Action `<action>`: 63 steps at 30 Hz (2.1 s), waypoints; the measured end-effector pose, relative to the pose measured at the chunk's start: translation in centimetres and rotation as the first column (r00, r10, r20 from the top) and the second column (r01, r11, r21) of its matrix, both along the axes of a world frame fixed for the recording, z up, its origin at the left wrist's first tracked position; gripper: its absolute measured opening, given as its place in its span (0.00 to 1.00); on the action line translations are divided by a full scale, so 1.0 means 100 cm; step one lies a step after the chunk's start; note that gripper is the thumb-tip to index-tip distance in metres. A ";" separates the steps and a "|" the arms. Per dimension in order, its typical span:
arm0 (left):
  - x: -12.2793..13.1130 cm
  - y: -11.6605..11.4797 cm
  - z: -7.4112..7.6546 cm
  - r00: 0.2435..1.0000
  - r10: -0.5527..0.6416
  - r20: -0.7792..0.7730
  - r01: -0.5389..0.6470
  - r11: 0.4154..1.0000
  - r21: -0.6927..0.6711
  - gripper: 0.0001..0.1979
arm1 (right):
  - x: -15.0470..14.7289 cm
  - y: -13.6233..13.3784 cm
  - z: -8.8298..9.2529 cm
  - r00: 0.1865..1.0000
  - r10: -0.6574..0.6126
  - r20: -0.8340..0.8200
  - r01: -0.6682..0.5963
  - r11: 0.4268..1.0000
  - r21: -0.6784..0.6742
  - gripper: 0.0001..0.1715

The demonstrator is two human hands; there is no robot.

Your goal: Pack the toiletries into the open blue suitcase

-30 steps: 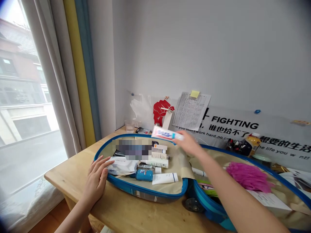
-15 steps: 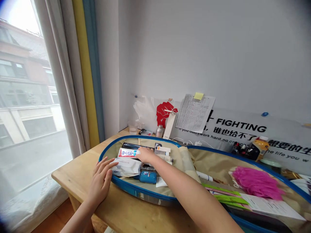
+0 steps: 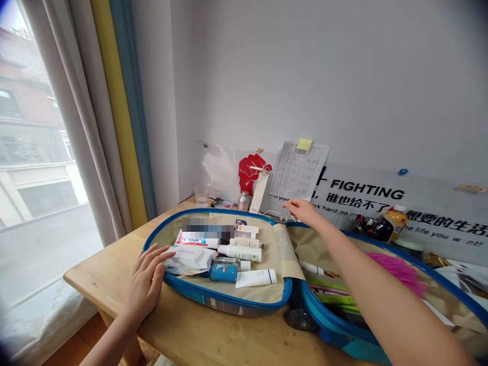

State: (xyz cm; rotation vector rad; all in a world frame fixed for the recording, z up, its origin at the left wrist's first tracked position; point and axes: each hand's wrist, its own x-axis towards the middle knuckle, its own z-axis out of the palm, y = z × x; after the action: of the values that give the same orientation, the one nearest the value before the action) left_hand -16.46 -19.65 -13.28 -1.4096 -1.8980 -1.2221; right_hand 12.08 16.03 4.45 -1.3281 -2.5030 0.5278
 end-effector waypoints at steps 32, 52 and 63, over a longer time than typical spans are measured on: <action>0.002 -0.001 0.003 1.000 0.011 0.000 -0.011 1.000 0.003 0.19 | 0.036 -0.056 -0.020 0.985 0.042 0.164 -0.067 0.986 0.151 0.30; 0.001 -0.001 0.003 1.000 0.014 -0.009 -0.014 1.000 -0.006 0.18 | -0.006 -0.131 -0.048 0.770 0.620 0.152 -0.618 0.783 -0.068 0.24; -0.001 -0.002 0.001 1.000 0.005 -0.009 -0.005 1.000 0.003 0.18 | 0.019 -0.081 -0.020 0.937 0.350 -0.013 -0.348 0.934 0.085 0.31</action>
State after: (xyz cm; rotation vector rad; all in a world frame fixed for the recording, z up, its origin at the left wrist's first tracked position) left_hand -16.52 -19.81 -13.13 -1.4057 -1.8914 -1.2139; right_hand 14.02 7.91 2.45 -0.8413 -2.7188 0.5035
